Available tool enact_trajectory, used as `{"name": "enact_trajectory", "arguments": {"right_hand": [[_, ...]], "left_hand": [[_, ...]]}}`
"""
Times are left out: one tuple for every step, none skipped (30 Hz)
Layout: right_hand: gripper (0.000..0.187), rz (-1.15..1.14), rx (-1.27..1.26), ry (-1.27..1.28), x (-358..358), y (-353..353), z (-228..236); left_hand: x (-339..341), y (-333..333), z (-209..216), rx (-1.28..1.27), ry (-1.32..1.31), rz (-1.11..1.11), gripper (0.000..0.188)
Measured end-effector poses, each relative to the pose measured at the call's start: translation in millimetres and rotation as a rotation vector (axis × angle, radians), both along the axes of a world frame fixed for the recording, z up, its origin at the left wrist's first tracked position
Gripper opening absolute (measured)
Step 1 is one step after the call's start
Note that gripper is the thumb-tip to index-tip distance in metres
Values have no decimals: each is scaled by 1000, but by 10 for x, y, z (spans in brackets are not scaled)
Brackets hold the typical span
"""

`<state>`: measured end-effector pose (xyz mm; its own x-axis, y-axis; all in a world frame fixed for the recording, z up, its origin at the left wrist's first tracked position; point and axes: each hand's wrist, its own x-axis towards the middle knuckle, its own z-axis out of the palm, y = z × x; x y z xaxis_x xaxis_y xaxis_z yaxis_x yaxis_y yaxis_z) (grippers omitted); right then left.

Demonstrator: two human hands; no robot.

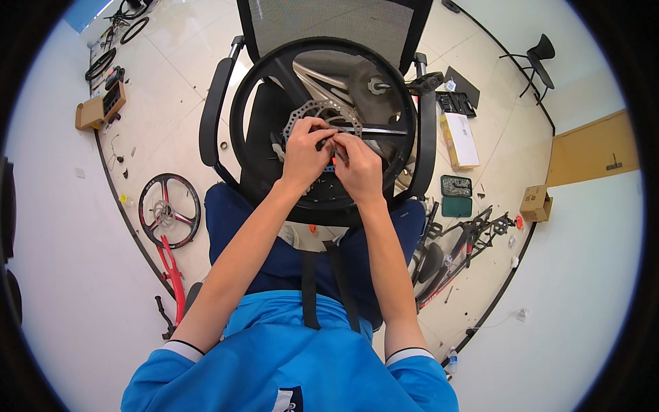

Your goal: The person assembles a bicycle disc brake rotor onto a hub. They place the rotor, insert a red plastic spacer, and then thread a metal retaining ring into place by hand.

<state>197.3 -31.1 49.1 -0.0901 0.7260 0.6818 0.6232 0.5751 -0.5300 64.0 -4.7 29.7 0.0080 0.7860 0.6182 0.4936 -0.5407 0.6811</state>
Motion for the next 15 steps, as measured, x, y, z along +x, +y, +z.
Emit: {"name": "enact_trajectory", "arguments": {"right_hand": [[22, -12, 30, -5, -5, 11, -17], [23, -25, 61, -10, -9, 20, -33], [21, -27, 66, 3, -14, 25, -50], [20, -30, 71, 16, -20, 31, -66], [19, -32, 77, 29, -25, 36, -72], [19, -39, 61, 39, -31, 31, -70], [19, -45, 46, 49, -36, 25, -64], [19, -52, 30, 58, -40, 20, -61], [18, -50, 27, 73, -44, 20, -65], [18, -49, 23, 87, -47, 22, -74], [17, -47, 20, 102, -47, 23, -77], [17, -39, 13, 109, -43, 21, -71], [17, -31, 6, 115, -32, 19, -54], [17, -23, -1, 122, -28, 14, -32], [19, -15, 5, 129, -42, 5, 15]], "left_hand": [[-5, 5, 2, -1, 2, -4, 22], [-9, 7, 4, 3, 7, -7, 22], [-12, 7, 4, 7, 10, -10, 22], [-14, 9, 5, 10, 14, -13, 22], [-13, 14, 6, 25, 16, -12, 22], [-13, 13, 6, 39, 18, -10, 21], [-12, 10, 8, 52, 19, -9, 21], [-16, 5, 3, 60, 19, -11, 21], [-20, 4, -6, 68, 19, -15, 20], [-21, 4, -14, 76, 19, -18, 19], [-17, 6, -21, 80, 22, -24, 19], [-20, 6, -26, 84, 26, -28, 18], [-22, 6, -31, 88, 30, -33, 17], [-22, 8, -36, 85, 31, -34, 17], [-16, 20, -34, 84, 33, -35, 17]]}}
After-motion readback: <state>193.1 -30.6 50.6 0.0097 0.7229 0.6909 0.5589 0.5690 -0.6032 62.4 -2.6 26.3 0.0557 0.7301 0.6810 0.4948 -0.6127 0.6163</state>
